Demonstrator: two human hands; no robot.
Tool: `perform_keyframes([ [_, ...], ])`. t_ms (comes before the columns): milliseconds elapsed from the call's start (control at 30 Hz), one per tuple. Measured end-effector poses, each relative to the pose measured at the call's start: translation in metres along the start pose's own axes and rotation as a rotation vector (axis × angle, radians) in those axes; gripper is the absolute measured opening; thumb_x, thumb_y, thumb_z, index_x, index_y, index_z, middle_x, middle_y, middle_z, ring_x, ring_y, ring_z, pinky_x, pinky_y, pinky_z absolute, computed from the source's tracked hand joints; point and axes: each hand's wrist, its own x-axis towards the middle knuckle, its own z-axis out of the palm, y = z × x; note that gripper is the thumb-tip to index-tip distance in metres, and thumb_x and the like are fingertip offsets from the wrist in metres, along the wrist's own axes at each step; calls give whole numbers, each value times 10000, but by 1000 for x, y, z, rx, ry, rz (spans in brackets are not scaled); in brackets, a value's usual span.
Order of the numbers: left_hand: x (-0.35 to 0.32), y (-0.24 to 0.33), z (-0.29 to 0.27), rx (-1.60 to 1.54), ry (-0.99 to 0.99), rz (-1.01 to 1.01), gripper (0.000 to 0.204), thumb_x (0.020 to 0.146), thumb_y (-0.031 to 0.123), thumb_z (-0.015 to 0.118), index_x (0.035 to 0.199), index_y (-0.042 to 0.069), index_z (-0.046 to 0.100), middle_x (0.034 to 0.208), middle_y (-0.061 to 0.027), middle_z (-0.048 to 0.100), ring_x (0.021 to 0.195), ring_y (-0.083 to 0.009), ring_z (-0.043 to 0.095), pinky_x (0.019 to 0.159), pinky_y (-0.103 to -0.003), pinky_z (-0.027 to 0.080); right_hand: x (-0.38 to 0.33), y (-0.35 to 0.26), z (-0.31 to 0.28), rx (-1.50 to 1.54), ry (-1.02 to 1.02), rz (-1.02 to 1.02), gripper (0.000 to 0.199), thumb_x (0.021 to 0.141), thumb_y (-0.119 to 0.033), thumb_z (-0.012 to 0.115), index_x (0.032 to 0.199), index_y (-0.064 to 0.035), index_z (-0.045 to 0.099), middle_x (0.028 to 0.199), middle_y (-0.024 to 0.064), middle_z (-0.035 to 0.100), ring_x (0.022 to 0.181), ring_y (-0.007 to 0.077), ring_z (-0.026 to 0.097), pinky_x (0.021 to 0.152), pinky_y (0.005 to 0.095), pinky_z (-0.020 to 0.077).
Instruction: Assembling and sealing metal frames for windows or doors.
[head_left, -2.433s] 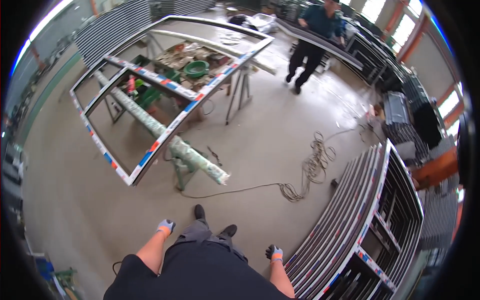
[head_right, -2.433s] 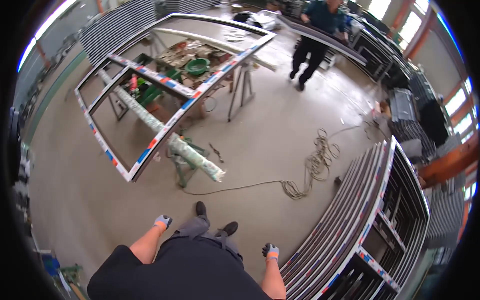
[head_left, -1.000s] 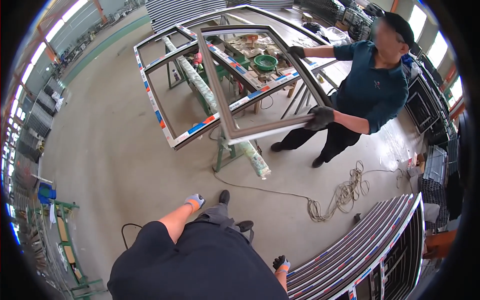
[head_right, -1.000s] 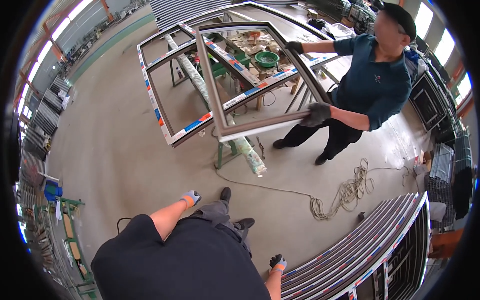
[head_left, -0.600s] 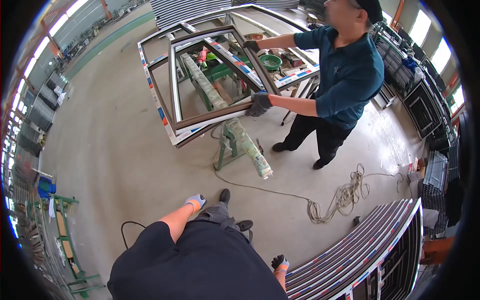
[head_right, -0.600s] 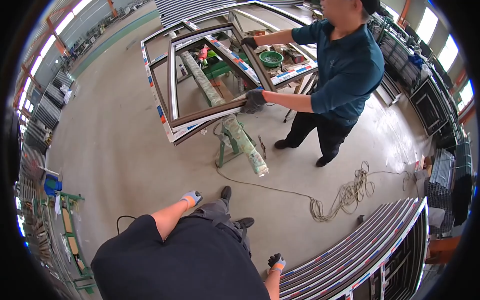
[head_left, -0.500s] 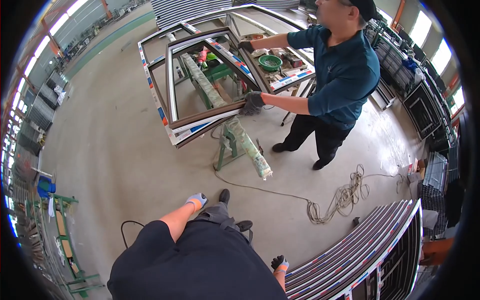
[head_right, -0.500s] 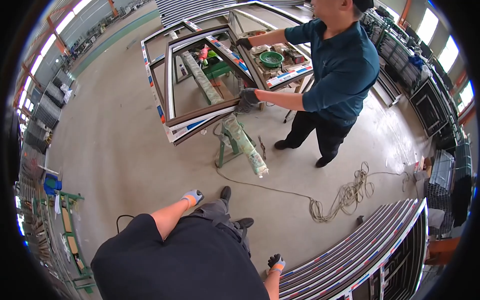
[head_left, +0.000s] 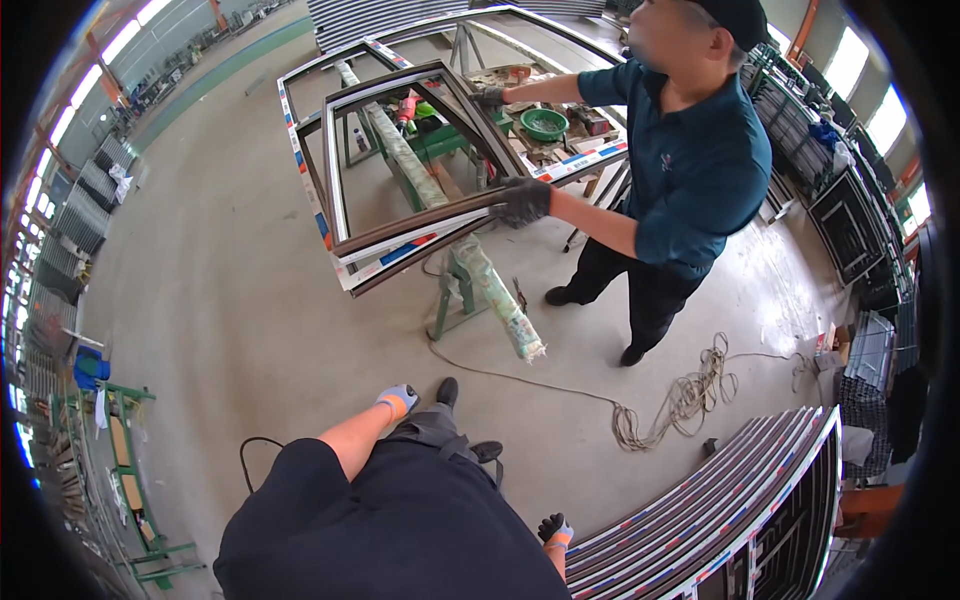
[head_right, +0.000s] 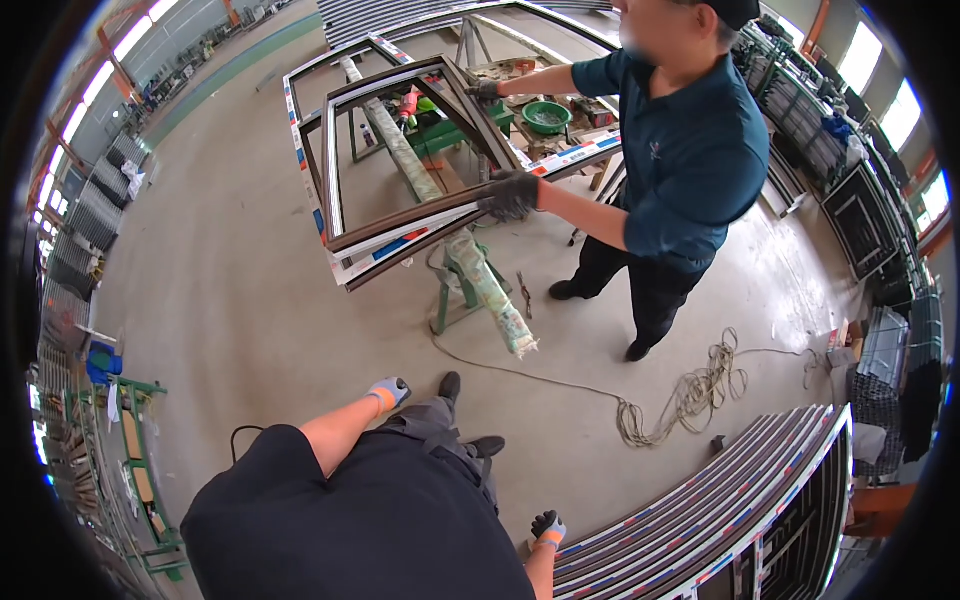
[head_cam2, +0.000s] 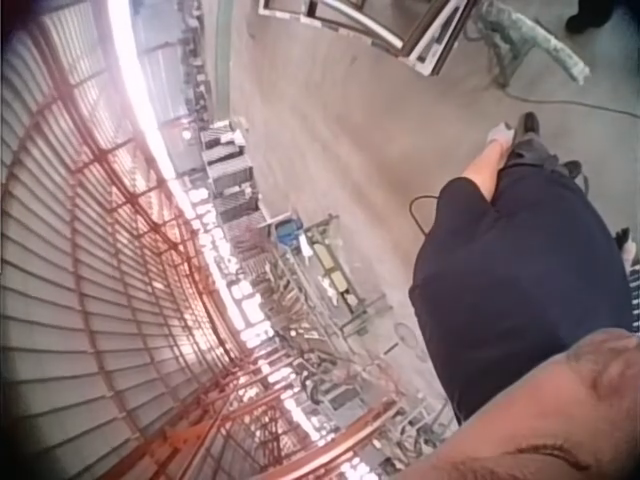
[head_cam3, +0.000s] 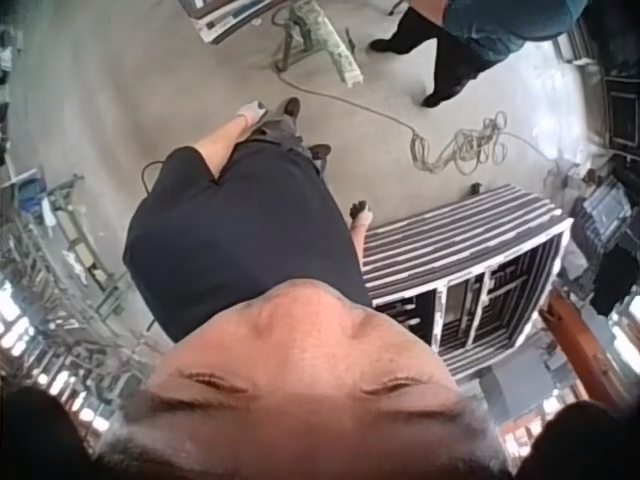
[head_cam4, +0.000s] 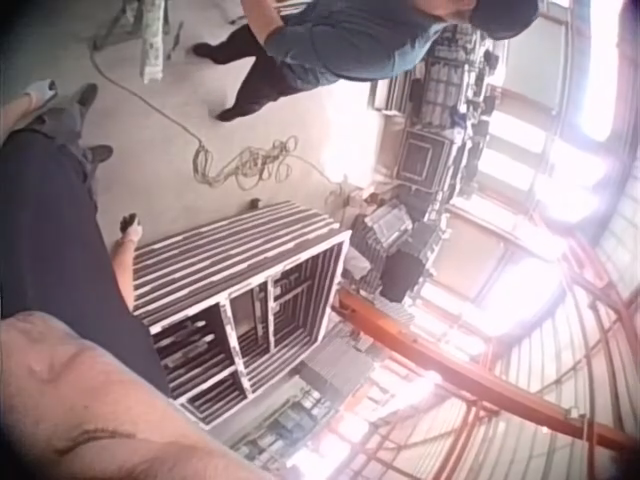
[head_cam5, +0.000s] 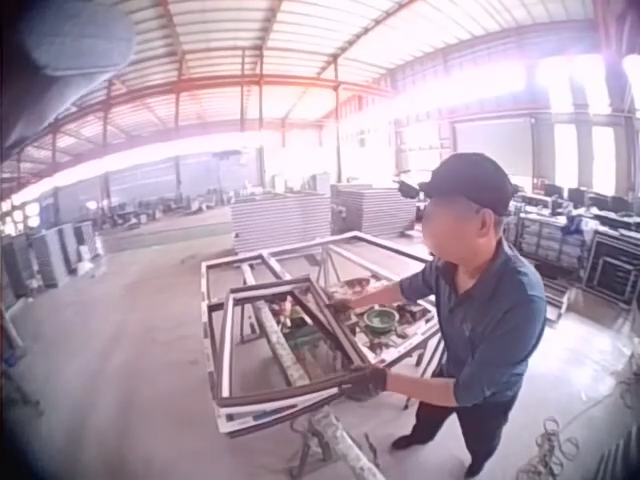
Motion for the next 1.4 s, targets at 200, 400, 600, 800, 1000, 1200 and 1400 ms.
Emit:
perform_keyframes([
  [200,3,-7,-3,-25,-11,-71,371,861,356,484,1012,86,688,1042,-225,672,977,-429,633,857,-481,506,1,-10,10,-48,58,-7,224,837,-257,566,934,-57,586,624,116,560,441,252,493,397,357,342],
  [400,33,17,-41,6,380,189,414,868,374,561,1173,95,589,1251,-205,580,1160,-382,540,1004,-458,415,-9,-23,57,-207,52,-28,194,854,-253,592,901,-65,588,602,112,551,413,250,477,387,358,334],
  [600,78,97,-166,-32,759,485,368,821,231,649,1150,76,591,1173,-164,580,1126,-361,519,1008,-453,389,-16,-61,154,-493,57,-163,227,851,-283,612,944,-76,618,681,93,623,482,202,542,440,318,399],
  [800,167,167,-275,-14,929,545,430,794,238,668,1163,36,578,1202,-181,572,1157,-357,507,1021,-462,381,0,-108,264,-456,-91,-205,228,848,-270,617,959,-72,634,724,104,642,554,205,587,482,315,431],
  [1000,266,160,-284,79,863,520,421,862,329,582,1177,49,577,1199,-161,570,1169,-325,497,1014,-446,368,-27,-139,368,-517,-94,-415,243,861,-224,607,995,-31,670,716,122,667,518,179,577,463,297,422],
  [1200,267,198,-298,120,585,449,343,892,366,511,1032,73,619,1079,-165,629,1030,-333,588,886,-472,431,-11,-146,383,-638,-92,-461,224,908,-204,593,981,-7,668,705,113,662,586,201,620,543,322,493],
  [1400,280,173,-305,150,827,447,228,871,252,543,847,65,670,852,-164,672,821,-360,630,733,-464,490,-6,-191,398,-1209,148,-662,297,870,-285,529,967,-46,676,938,193,699,913,360,666,801,433,506],
])
